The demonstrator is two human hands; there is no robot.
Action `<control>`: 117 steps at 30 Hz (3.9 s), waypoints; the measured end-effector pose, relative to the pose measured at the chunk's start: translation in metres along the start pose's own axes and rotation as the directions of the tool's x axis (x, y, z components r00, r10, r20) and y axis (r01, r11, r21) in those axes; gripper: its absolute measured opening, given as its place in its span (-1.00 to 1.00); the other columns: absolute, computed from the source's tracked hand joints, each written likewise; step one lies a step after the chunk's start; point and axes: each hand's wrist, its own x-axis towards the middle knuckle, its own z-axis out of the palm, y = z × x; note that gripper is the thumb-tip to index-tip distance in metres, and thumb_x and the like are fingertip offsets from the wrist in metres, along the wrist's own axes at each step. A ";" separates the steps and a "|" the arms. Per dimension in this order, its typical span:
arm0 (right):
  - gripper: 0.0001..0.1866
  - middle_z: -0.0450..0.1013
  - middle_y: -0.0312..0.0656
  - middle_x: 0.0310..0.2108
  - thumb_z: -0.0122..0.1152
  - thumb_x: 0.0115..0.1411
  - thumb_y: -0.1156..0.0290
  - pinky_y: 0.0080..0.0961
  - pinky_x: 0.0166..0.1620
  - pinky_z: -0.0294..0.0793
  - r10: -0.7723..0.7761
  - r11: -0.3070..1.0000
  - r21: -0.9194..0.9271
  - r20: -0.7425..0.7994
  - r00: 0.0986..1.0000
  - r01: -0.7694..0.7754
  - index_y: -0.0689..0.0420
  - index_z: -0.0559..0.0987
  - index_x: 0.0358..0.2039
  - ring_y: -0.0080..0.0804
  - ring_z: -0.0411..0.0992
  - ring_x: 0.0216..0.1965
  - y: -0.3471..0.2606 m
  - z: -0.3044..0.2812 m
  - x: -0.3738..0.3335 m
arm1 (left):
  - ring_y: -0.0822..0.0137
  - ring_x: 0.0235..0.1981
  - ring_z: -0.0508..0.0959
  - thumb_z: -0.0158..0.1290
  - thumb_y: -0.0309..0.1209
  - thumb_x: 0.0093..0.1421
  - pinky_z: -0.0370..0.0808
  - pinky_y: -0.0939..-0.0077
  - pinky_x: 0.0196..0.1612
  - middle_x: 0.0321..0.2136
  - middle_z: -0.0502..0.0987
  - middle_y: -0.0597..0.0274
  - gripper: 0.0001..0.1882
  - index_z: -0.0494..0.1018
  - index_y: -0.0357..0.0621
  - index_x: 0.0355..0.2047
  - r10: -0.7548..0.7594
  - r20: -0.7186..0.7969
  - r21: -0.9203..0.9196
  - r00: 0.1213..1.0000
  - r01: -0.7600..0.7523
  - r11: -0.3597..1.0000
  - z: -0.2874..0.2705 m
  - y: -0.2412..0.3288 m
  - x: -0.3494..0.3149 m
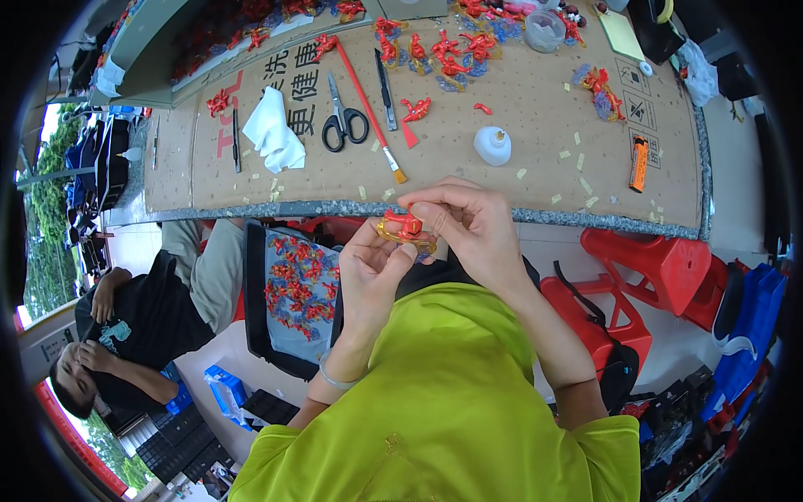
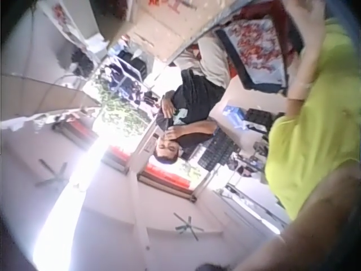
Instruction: The person assembles small red plastic figures by gluing plastic components together with adhesive from a bottle, applying the adhesive with a paint brush.
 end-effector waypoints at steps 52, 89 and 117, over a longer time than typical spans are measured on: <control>-0.84 0.45 -0.14 -0.37 0.11 -0.02 0.72 -0.60 -0.42 0.46 -0.455 0.813 -0.343 0.127 0.881 0.470 0.25 0.40 -0.40 -0.40 0.49 -0.43 -0.022 0.031 -0.004 | 0.46 -0.30 0.53 -0.01 -0.68 0.09 0.54 0.59 -0.22 -0.33 0.49 0.15 -0.83 0.32 -0.36 -0.28 0.119 -0.186 0.076 0.975 -0.107 0.991 -0.023 0.003 -0.001; -0.88 0.43 -0.13 -0.48 0.16 0.11 0.52 -0.56 -0.47 0.30 -0.285 0.795 -0.565 -0.029 0.958 0.220 0.28 0.53 -0.33 -0.40 0.35 -0.56 -0.018 0.048 -0.005 | 0.24 -0.14 0.55 -0.01 -0.63 0.17 0.51 0.42 -0.09 -0.18 0.51 0.00 -0.69 0.31 -0.39 -0.06 0.151 -0.197 -0.088 0.969 -0.171 0.981 -0.029 0.021 0.006; -0.62 0.44 -0.08 -0.16 -0.01 0.25 0.51 -0.46 -0.13 0.54 0.250 0.488 0.760 0.349 0.903 -0.429 0.28 0.29 0.07 -0.33 0.50 -0.23 0.017 0.029 0.009 | -0.07 0.24 0.19 -0.19 -0.44 0.29 0.01 0.20 0.26 0.11 0.28 -0.27 -0.41 -0.19 -0.42 0.19 0.642 0.149 0.562 0.752 -0.599 0.571 -0.011 0.006 -0.001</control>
